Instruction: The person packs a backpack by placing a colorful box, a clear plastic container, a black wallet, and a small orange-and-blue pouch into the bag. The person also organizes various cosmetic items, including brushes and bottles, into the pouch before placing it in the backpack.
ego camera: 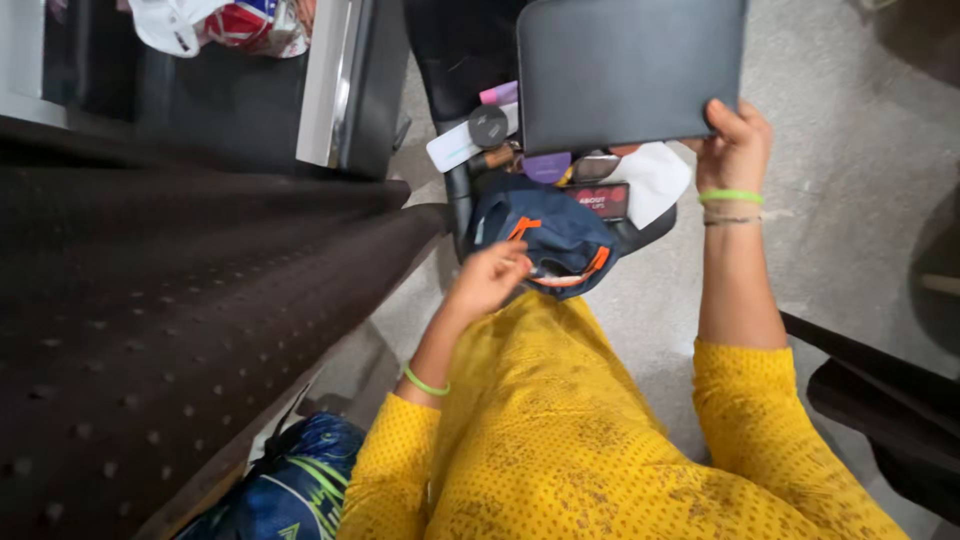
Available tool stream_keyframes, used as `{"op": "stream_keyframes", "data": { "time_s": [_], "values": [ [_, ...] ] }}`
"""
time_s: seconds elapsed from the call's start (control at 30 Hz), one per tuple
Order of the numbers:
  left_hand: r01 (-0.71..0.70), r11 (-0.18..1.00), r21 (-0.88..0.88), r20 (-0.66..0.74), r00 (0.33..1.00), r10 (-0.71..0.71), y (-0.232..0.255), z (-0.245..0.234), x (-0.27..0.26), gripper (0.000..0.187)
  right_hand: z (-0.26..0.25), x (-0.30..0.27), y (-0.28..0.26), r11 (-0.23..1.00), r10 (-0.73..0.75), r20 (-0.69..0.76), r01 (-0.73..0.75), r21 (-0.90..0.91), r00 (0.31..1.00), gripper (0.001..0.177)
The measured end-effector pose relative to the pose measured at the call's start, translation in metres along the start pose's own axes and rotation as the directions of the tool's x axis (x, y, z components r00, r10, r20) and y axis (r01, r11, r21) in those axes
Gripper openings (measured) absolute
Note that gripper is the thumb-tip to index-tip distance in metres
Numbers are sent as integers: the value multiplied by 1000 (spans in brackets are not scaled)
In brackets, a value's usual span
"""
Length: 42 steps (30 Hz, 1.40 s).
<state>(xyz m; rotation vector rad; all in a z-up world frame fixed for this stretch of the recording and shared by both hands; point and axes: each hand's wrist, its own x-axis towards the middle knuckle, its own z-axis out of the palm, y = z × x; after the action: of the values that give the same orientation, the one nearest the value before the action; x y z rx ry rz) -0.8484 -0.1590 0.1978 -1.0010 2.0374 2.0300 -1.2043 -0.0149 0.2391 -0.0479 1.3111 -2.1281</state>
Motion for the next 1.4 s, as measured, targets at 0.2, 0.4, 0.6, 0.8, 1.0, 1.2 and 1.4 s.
{"op": "stream_keyframes", "data": {
  "time_s": [0.2,0.4,0.6,0.8,1.0,1.2,1.4],
  "values": [
    [-143,702,-697,-43,986,159,25,-15,33,57,-15,-62,-4,995,-45,37,48,-88,998,30],
    [-132,155,-979,-127,991,38,15,6,65,61,12,-132,41,995,89,101,-94,43,991,43],
    [-181,-110,-977,-190,979,77,28,2,70,79,47,-171,40,957,146,292,-60,-285,945,57],
    [-187,61,-980,-185,982,46,33,-3,88,95,41,-186,35,610,126,600,415,-675,790,85],
    [-31,166,-986,-25,999,39,-7,-48,59,101,42,-183,21,875,243,740,188,-446,627,112],
    [34,524,-851,-113,963,-245,-55,-40,29,94,62,-205,66,812,493,541,-137,-567,681,68],
    [-74,682,-728,-408,846,-344,-46,2,24,71,77,-208,64,844,325,507,-4,-536,798,57]
  ]
}}
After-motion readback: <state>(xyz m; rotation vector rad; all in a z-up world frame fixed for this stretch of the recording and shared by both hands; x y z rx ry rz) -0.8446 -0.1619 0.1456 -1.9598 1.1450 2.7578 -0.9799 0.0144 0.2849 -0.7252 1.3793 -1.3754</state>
